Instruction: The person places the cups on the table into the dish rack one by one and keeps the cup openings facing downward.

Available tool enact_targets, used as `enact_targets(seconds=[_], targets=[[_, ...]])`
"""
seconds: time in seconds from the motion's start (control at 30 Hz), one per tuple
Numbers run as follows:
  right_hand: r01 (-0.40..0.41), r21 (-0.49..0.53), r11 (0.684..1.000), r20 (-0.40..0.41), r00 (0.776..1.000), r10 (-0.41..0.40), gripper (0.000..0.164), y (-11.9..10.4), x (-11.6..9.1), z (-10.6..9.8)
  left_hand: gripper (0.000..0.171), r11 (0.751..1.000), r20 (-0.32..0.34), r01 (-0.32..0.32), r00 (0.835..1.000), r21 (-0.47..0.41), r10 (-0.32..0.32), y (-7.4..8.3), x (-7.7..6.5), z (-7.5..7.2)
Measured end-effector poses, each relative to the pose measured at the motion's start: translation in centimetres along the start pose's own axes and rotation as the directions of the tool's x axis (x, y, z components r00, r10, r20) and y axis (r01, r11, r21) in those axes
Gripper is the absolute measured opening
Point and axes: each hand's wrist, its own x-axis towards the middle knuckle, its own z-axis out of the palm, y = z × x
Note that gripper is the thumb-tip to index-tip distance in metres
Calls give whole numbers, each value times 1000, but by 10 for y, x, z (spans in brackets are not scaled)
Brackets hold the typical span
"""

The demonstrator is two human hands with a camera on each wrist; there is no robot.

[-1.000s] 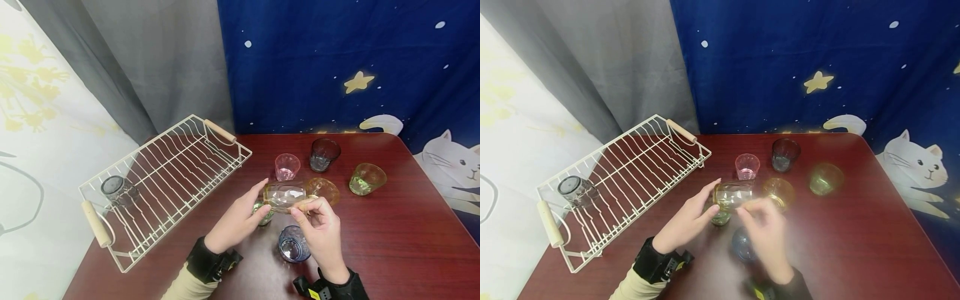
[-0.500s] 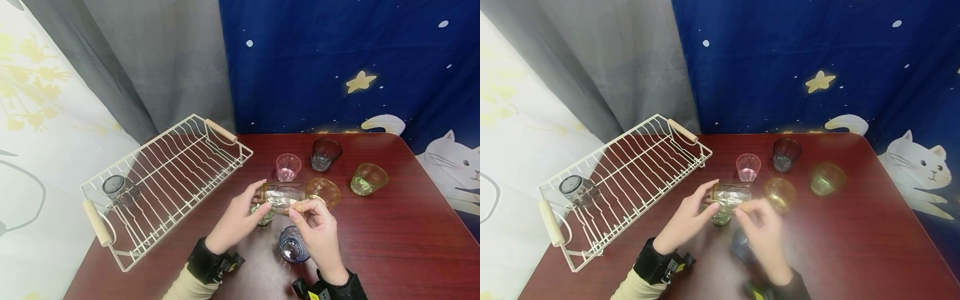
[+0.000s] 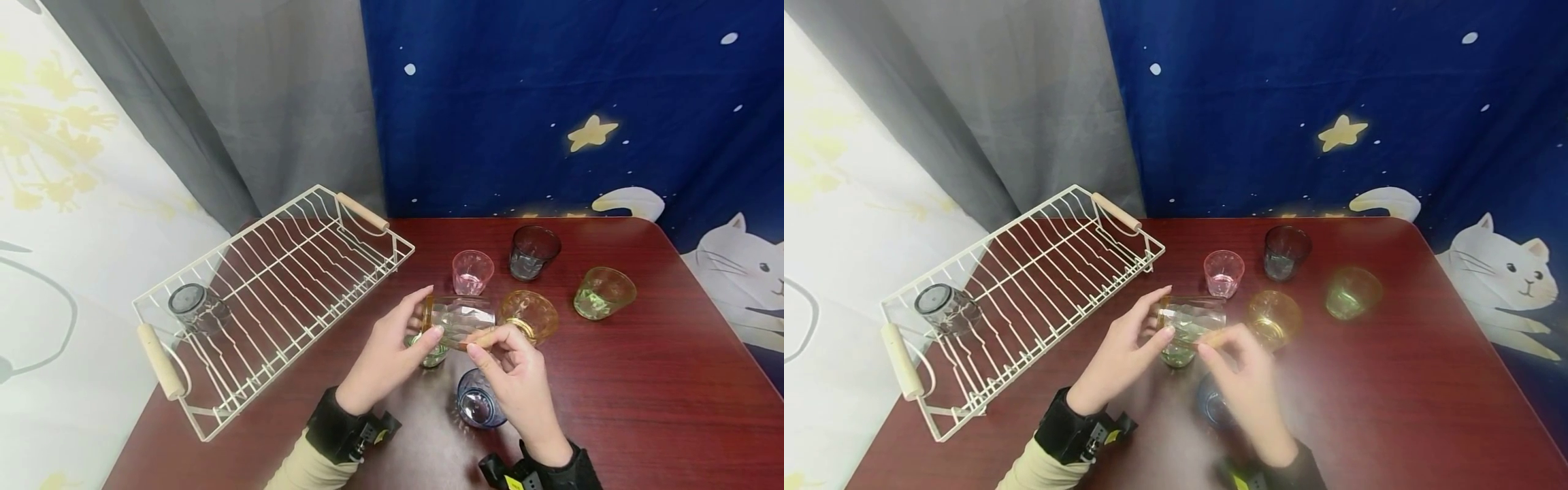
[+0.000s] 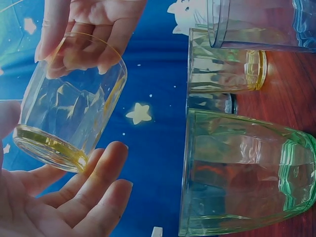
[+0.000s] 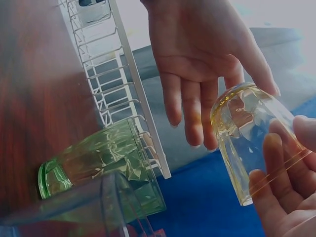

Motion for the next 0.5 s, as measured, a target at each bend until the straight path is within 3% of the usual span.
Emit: enact_targets(seconds=[0.33, 0.5], targets=[[-122, -26, 992, -69, 990, 120, 11, -5, 2, 3, 55, 999, -27, 4, 1000, -47, -5, 3, 2, -4], [-83, -49, 995, -92, 993, 78, 11, -4, 2, 5, 55, 999, -43, -2, 999, -50, 0, 4, 3, -7]])
